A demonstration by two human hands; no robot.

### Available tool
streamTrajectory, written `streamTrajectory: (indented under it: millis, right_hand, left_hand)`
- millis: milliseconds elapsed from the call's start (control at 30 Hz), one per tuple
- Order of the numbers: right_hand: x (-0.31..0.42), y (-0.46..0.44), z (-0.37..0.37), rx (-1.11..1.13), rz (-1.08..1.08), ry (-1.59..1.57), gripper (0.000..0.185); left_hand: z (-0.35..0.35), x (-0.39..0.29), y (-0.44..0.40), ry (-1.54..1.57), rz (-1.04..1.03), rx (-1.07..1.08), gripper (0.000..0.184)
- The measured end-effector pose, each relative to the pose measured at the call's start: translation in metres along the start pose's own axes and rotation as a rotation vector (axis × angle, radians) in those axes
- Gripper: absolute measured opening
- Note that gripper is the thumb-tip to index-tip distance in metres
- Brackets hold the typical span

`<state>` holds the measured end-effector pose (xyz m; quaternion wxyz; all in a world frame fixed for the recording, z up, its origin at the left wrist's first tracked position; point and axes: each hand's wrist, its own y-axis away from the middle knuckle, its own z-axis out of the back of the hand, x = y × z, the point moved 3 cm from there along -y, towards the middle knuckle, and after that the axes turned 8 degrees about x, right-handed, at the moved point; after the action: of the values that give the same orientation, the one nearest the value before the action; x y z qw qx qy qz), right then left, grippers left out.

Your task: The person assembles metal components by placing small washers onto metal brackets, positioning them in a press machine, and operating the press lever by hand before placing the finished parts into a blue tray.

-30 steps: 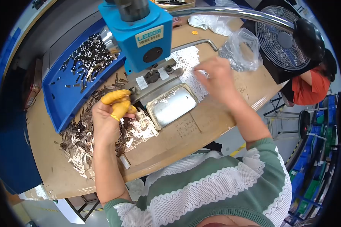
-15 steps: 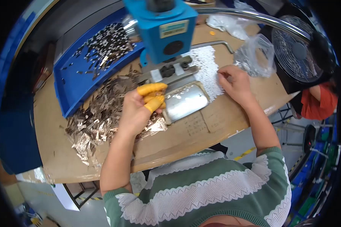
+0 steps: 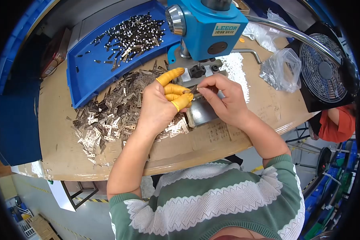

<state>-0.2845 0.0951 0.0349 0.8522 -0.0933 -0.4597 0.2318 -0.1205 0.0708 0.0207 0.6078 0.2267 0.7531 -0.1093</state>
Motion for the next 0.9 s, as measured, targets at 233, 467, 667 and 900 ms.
streamTrajectory:
  millis: [233,467,667,900]
  right_hand:
    - [0.001,0.001,0.0,-0.089,0.211,0.272,0.009]
    - [0.003,0.008,0.028,-0.115,-0.011,0.048,0.01]
    - [0.014,0.013,0.085,-0.374,0.119,0.081,0.012]
    - [0.068,0.023,0.15,-0.493,0.46,-0.477,0.043]
  left_hand:
    - [-0.007,-0.003,-0.001,-0.073,-0.021,0.028,0.06]
    - [0.0,-0.014,-0.034,-0.072,0.061,0.084,0.055]
    - [-0.002,-0.03,-0.059,-0.12,0.006,0.007,0.07]
    - [-0.002,-0.023,-0.059,0.118,-0.057,0.009,0.06]
